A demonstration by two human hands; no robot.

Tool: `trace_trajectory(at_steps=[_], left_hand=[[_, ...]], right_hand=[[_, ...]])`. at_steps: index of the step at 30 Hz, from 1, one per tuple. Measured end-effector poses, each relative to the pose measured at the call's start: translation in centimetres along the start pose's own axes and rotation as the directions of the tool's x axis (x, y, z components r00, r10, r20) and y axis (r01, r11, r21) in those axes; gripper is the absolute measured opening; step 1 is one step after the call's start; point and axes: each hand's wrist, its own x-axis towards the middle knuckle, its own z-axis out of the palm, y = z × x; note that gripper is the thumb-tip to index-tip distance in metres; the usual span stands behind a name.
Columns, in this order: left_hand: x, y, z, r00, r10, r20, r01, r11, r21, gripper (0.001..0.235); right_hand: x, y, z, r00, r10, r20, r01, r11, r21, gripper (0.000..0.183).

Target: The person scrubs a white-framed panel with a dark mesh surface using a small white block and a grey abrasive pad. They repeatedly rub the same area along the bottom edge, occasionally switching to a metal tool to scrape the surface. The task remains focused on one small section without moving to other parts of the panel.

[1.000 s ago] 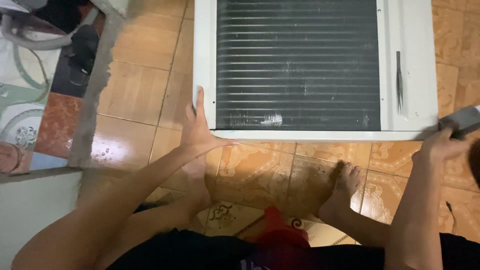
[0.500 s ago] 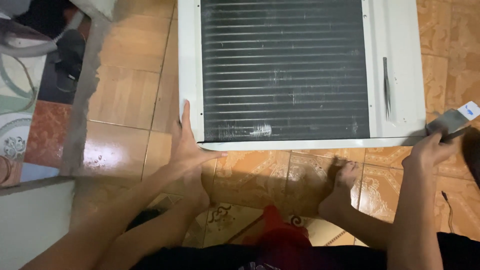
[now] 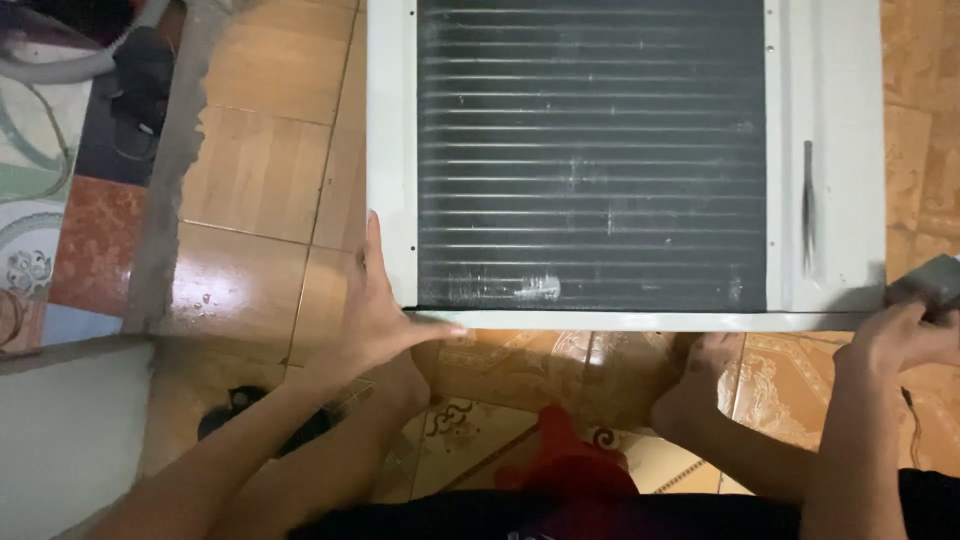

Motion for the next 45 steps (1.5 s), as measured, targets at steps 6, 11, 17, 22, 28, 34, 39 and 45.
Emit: trace_trajectory(at_steps=[6, 11, 17, 22, 28, 34, 39, 45], left_hand=[[2.1, 5.1, -2.0, 0.985, 0.149, -0.085, -0.121, 0.955, 0.272, 0.123], [3.3, 11.2, -3.1, 0.830, 0.557, -0.028, -0.552, 0.814, -0.178, 0.098], [4.6, 14.0, -4.2, 0.833, 0.371, 0.410, 0.039, 0.700, -0.713, 0.028], [4.4, 11.7, -1.3, 0.771, 0.532, 0.350, -0.206, 0.728, -0.654, 0.029], [2.9, 10.5, -1.8, 0.905, 0.360, 0.229, -0.071, 0.656, -0.751, 0.030], [3.3, 8.9, -2.4, 0.968, 0.203, 0.147, -0.027, 0.667, -0.744, 0.031], [3.1, 7.9, -2.1, 0.951, 0.295, 0.096, -0.149, 0.707, -0.691, 0.018], [2.2, 6.1, -1.5, 0.967, 0.208, 0.144, -0.096, 0.827, -0.554, 0.019]], right_hand=[[-4.4, -17.8, -0.1, 0.988, -0.106, 0.113, 0.075, 0.965, 0.250, 0.013], [-12.4, -31.5, -0.3, 0.706, 0.201, 0.679, -0.604, 0.671, 0.430, 0.056], [-16.8, -35.2, 0.0, 0.562, 0.039, 0.826, -0.595, 0.713, 0.371, 0.009], [-16.6, -34.1, 1.3, 0.407, -0.078, 0.910, -0.638, 0.689, 0.344, 0.013], [-16.4, -36.3, 2.2, 0.399, 0.048, 0.916, -0.524, 0.831, 0.185, 0.019], [-15.4, -37.2, 3.7, 0.195, 0.333, 0.923, -0.981, 0.083, 0.177, 0.038], [-14.6, -38.4, 3.4, 0.154, 0.367, 0.917, -0.965, 0.256, 0.060, 0.057], [-16.9, -36.9, 4.0, 0.348, 0.358, 0.866, -0.852, 0.507, 0.133, 0.044]])
